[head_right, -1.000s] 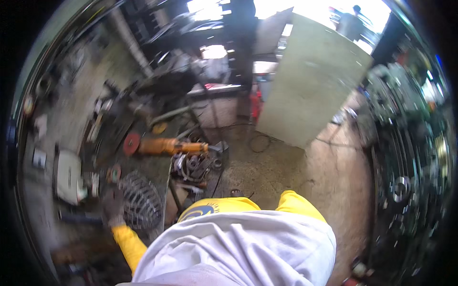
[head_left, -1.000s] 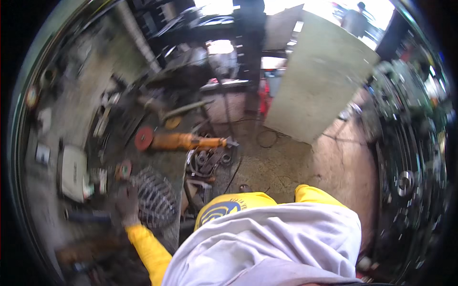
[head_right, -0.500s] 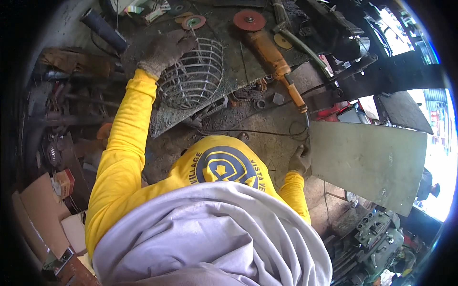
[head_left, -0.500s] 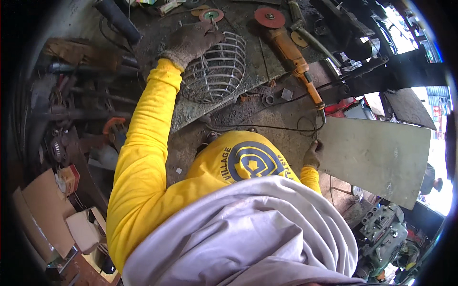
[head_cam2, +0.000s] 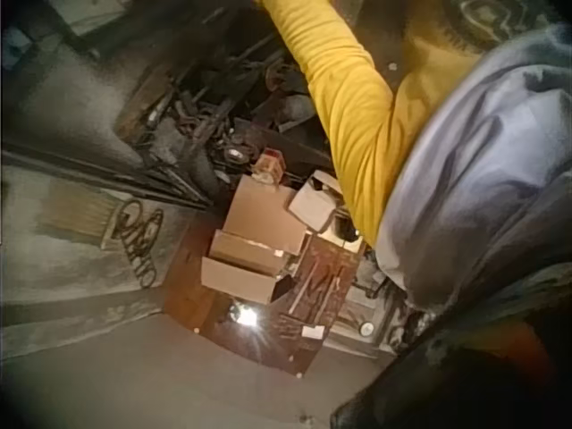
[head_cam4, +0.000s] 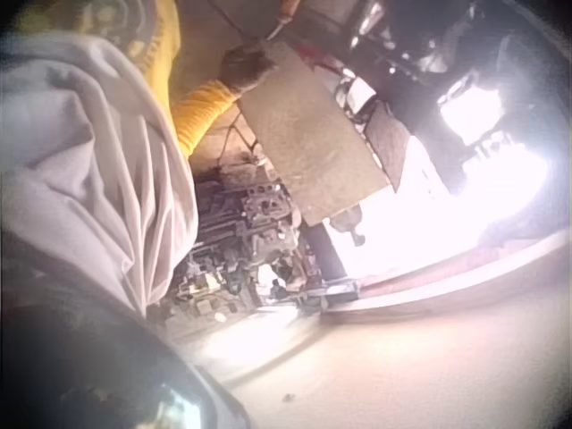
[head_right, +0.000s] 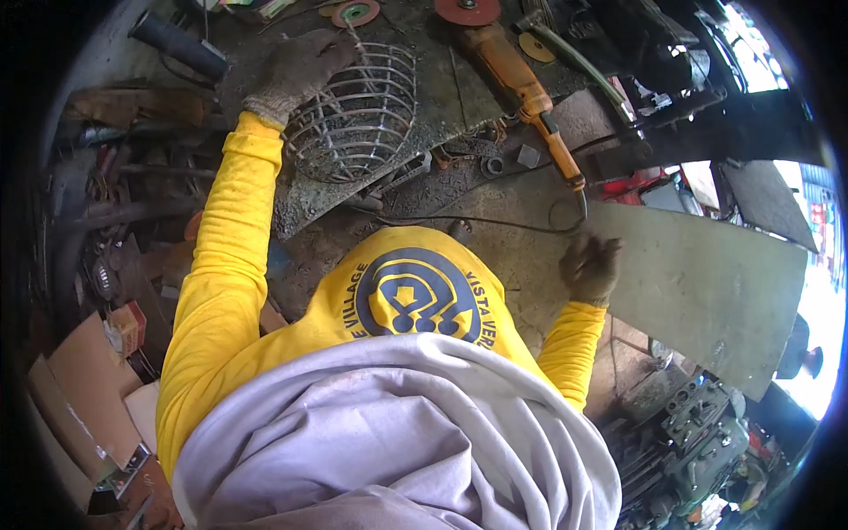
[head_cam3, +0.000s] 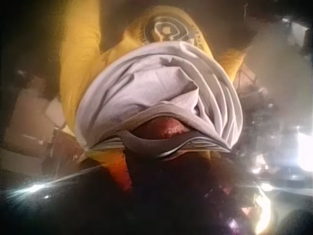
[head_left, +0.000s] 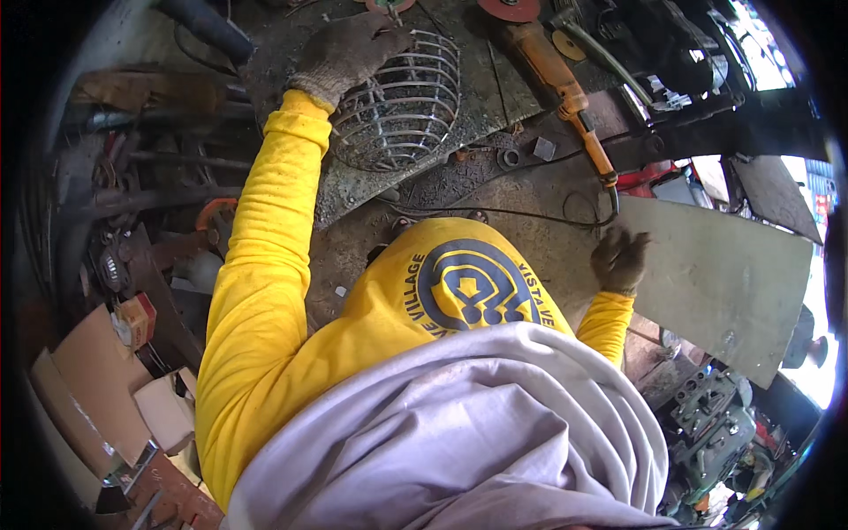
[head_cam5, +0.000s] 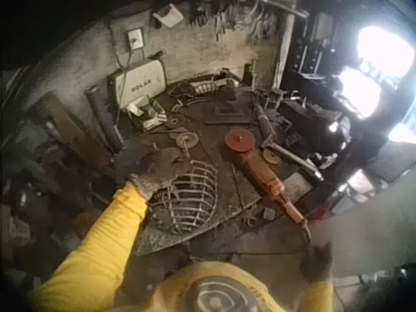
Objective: The person hammers a circular metal frame on a workbench and then welds the metal rods together using a welding tool.
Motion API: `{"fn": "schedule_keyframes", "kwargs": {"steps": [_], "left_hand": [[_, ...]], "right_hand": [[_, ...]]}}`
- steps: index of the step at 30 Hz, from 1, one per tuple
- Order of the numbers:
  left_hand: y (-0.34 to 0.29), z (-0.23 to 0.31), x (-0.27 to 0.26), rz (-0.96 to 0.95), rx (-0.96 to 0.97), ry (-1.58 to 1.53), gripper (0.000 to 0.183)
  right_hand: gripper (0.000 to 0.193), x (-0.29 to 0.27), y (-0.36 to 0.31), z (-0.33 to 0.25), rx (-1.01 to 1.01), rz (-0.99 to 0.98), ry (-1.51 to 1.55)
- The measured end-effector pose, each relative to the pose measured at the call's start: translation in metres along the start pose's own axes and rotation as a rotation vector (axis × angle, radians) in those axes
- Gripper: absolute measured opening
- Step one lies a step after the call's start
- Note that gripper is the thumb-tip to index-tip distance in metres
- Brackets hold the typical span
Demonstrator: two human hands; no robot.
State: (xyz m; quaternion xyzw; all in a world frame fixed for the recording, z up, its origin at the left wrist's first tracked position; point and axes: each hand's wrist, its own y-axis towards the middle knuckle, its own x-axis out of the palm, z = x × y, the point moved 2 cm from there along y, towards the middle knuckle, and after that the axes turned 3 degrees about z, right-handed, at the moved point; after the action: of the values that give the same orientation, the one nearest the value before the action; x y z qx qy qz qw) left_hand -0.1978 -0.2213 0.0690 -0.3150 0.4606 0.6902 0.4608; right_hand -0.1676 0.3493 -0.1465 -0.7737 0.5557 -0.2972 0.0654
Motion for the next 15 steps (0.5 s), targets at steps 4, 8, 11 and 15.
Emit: {"fn": "schedule_keyframes", "kwargs": {"steps": [4,8,11,15], "left_hand": [[0.009,0.012,-0.002,-0.121,-0.039,-0.067,0.041],[0.007,-0.01,0.011,-0.021,0.091,0.135,0.041],[0.003,0.014,-0.009,-0.057,-0.011,0.093,0.039],[0.002,0.011,-0.009,-0.036,-0.014,0.114,0.038]], "right_hand": [[0.046,0.074,-0.019,-0.093,-0.307,0.092,0.441],[0.045,0.14,-0.038,-0.147,-0.822,0.656,-1.059],[0.043,0.131,-0.05,-0.174,-0.558,0.787,-1.305],[0.052,0.11,-0.057,-0.189,0.106,0.36,-0.949]]}}
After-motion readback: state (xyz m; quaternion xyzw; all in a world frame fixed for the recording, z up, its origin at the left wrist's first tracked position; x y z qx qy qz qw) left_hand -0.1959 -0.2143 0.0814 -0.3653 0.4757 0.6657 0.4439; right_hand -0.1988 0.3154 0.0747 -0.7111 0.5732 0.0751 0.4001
